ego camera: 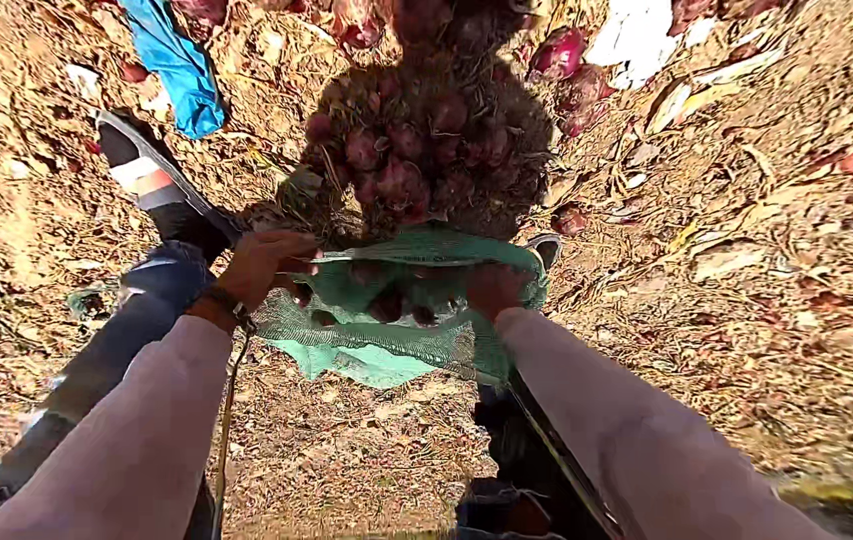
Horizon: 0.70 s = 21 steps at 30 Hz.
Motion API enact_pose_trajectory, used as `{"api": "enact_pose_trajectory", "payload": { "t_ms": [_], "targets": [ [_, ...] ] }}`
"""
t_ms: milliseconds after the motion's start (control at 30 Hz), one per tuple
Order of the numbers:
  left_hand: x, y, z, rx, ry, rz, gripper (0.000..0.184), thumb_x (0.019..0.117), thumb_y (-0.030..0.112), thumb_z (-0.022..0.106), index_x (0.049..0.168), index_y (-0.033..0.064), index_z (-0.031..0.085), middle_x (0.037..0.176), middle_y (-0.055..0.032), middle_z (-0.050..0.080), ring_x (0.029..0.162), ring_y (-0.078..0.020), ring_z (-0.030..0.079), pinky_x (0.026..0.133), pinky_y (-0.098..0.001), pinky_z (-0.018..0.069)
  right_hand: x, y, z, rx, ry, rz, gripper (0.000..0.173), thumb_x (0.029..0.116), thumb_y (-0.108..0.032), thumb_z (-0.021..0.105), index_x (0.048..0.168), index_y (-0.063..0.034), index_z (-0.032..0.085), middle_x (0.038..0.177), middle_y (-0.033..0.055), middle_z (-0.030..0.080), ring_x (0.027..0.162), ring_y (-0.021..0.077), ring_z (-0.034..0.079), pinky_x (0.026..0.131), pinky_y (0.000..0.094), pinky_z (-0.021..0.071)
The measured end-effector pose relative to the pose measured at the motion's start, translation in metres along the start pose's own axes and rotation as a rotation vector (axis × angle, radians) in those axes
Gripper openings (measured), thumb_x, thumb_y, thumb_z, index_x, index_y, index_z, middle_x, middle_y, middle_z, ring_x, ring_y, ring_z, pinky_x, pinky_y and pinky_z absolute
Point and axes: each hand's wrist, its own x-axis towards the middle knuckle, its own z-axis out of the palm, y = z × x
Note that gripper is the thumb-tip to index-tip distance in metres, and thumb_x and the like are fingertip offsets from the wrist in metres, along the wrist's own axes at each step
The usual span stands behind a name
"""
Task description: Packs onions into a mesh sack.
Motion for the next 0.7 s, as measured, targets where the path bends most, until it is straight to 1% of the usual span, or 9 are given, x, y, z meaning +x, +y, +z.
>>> {"api": "enact_pose_trajectory", "payload": {
  "t_ms": [67, 133, 167, 233, 333, 433, 533, 633, 700],
  "targets": [
    [0.001, -0.014, -0.007, -0.534, 0.293, -0.039, 0.024, 0.1052, 0.039, 0.049, 0.106, 0.0186, 0.061, 0.082, 0.0029, 0.065, 0.061, -0.0066, 0.059, 0.052, -0.0217, 0.0482, 0.0, 0.029, -0.001, -0.055, 0.036, 0.013, 0.059, 0.074, -0.021, 0.087, 0.126, -0.0019, 0.067, 0.129, 0.0303, 0.063, 0.128, 0.0592, 0.049, 0.099, 0.0895, 0.0275],
    [0.0, -0.054, -0.007, -0.297, 0.59, -0.157, 0.032, 0.1036, 0.041, 0.059, 0.12, 0.0147, 0.064, 0.088, -0.0026, 0.065, 0.065, -0.0129, 0.059, 0.055, -0.0303, 0.0507, -0.002, 0.062, -0.003, -0.091, 0.082, 0.006, 0.064, 0.0718, -0.019, 0.088, 0.129, -0.0007, 0.066, 0.129, 0.0327, 0.062, 0.125, 0.0588, 0.051, 0.1, 0.0856, 0.0303],
    [0.0, -0.083, -0.006, -0.029, 0.57, -0.235, 0.039, 0.1024, 0.037, 0.062, 0.125, 0.0065, 0.065, 0.103, -0.0139, 0.071, 0.083, -0.0251, 0.069, 0.073, -0.0446, 0.0579, 0.0, 0.077, -0.004, -0.099, 0.103, 0.003, 0.073, 0.0689, -0.022, 0.091, 0.134, -0.0015, 0.062, 0.134, 0.0328, 0.058, 0.129, 0.0574, 0.049, 0.104, 0.0828, 0.0301],
    [-0.007, -0.144, 0.009, 0.421, 0.337, -0.402, 0.042, 0.1043, 0.033, 0.059, 0.126, -0.0021, 0.067, 0.125, -0.0261, 0.068, 0.118, -0.0414, 0.065, 0.102, -0.0641, 0.049, -0.003, 0.102, -0.002, -0.084, 0.111, -0.004, 0.092, 0.0601, -0.027, 0.098, 0.139, -0.0024, 0.057, 0.141, 0.0334, 0.053, 0.134, 0.0556, 0.046, 0.109, 0.0779, 0.032],
    [0.0, -0.221, 0.038, 0.479, 0.255, -0.475, 0.054, 0.1059, 0.043, 0.053, 0.138, -0.0004, 0.06, 0.138, -0.0284, 0.06, 0.13, -0.0461, 0.057, 0.108, -0.067, 0.0435, -0.006, 0.123, -0.008, -0.109, 0.04, 0.012, 0.099, 0.0563, -0.033, 0.101, 0.141, -0.0069, 0.058, 0.141, 0.0305, 0.055, 0.132, 0.0544, 0.049, 0.107, 0.0785, 0.0332],
    [0.039, -0.267, 0.062, 0.394, 0.304, -0.316, 0.085, 0.0886, 0.058, 0.073, 0.154, 0.013, 0.043, 0.151, -0.0202, 0.051, 0.138, -0.0414, 0.051, 0.11, -0.0679, 0.0417, 0.021, 0.133, -0.032, -0.059, -0.223, -0.065, 0.067, 0.0742, -0.049, 0.091, 0.126, -0.0129, 0.07, 0.118, 0.0228, 0.07, 0.111, 0.0481, 0.065, 0.089, 0.0751, 0.049],
    [0.033, -0.258, 0.113, 0.54, 0.183, -0.172, 0.053, 0.0992, 0.033, 0.065, 0.143, 0.0047, 0.057, 0.146, -0.024, 0.054, 0.135, -0.044, 0.052, 0.109, -0.0673, 0.0409, 0.013, 0.079, -0.089, 0.083, -0.042, -0.172, 0.041, 0.0857, -0.048, 0.082, 0.1, -0.01, 0.074, 0.091, 0.0182, 0.073, 0.088, 0.044, 0.071, 0.074, 0.072, 0.0526],
    [-0.014, -0.25, 0.168, 0.321, -0.103, -0.163, 0.034, 0.1016, 0.024, 0.061, 0.125, -0.0002, 0.066, 0.121, -0.0211, 0.068, 0.11, -0.036, 0.068, 0.096, -0.0573, 0.0552, 0.001, -0.027, -0.114, 0.405, 0.37, -0.434, 0.06, 0.0873, -0.051, 0.077, 0.121, -0.0035, 0.064, 0.114, 0.0197, 0.071, 0.102, 0.0377, 0.07, 0.085, 0.0616, 0.0578],
    [-0.014, -0.271, 0.173, -0.212, -0.356, -0.413, 0.034, 0.1053, 0.022, 0.055, 0.13, -0.0014, 0.058, 0.115, -0.0179, 0.071, 0.1, -0.026, 0.072, 0.089, -0.0436, 0.0602, 0.012, -0.08, -0.096, 0.401, 0.257, -0.613, 0.083, 0.0797, -0.068, 0.075, 0.139, -0.0126, 0.059, 0.135, 0.0144, 0.063, 0.126, 0.0353, 0.059, 0.102, 0.0608, 0.0498]
  ]
}}
